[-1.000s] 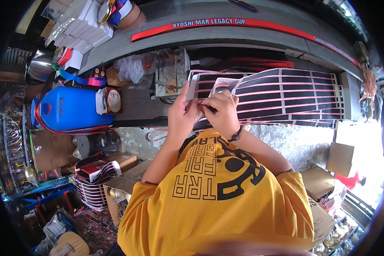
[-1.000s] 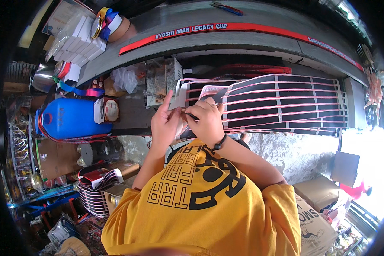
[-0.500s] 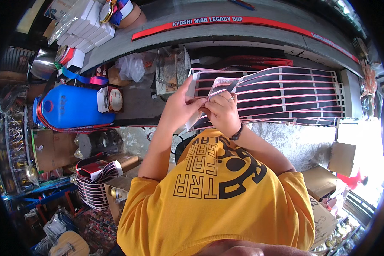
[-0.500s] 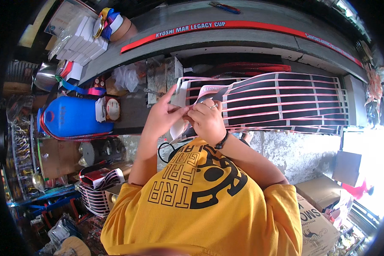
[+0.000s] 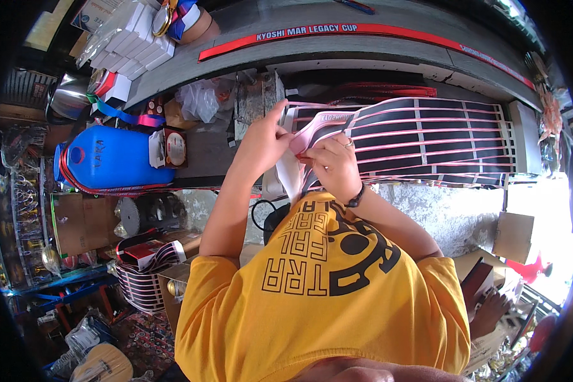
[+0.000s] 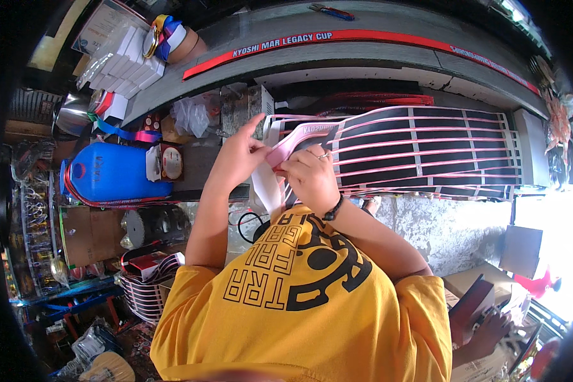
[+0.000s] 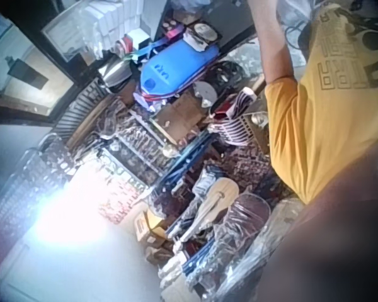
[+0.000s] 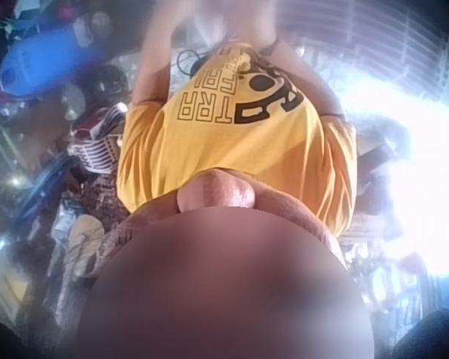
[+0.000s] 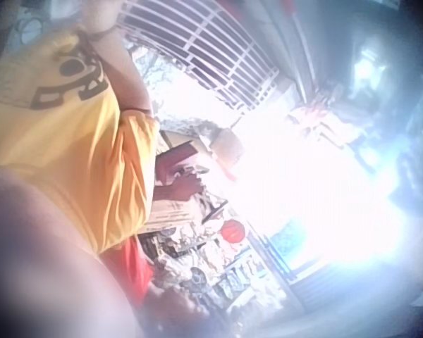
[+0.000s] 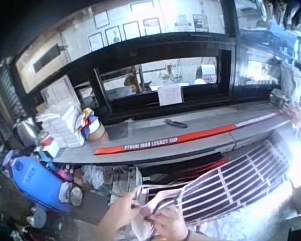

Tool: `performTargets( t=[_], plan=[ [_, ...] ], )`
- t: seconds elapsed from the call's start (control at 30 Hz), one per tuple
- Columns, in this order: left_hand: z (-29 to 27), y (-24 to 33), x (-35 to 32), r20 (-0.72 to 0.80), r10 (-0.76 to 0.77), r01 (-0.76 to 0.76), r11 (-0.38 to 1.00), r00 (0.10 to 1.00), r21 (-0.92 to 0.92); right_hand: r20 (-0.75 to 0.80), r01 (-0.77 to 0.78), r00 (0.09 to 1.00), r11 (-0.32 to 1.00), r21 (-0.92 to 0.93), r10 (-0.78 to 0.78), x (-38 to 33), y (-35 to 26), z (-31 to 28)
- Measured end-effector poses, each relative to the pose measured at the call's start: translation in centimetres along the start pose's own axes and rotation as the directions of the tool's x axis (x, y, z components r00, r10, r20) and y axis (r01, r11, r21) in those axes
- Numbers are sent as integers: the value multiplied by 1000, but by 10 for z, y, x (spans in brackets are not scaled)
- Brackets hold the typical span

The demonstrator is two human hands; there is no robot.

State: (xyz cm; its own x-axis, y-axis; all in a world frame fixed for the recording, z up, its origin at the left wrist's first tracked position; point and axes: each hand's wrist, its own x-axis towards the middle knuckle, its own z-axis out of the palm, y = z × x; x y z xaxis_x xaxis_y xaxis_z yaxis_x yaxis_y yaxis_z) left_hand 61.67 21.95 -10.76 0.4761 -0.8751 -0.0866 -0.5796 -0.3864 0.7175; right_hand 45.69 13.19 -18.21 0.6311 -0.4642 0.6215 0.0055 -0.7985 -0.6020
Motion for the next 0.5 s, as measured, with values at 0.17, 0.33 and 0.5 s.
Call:
performTargets(
  t=[0.17, 0.33, 0.5],
  plan=[
    [2, 11, -14, -359, 446, -297, 867, 820, 400, 168, -136, 979, 983, 125, 114, 20, 16, -4],
    [28, 25, -46, -439, 374, -206, 901, 817, 383, 237, -155, 967, 950, 272, 90, 33, 24, -7],
    [44, 5, -45, -445, 198, -78, 959, 873, 273, 292, -324, 925, 907, 270, 244, 34, 22, -6]
  ],
)
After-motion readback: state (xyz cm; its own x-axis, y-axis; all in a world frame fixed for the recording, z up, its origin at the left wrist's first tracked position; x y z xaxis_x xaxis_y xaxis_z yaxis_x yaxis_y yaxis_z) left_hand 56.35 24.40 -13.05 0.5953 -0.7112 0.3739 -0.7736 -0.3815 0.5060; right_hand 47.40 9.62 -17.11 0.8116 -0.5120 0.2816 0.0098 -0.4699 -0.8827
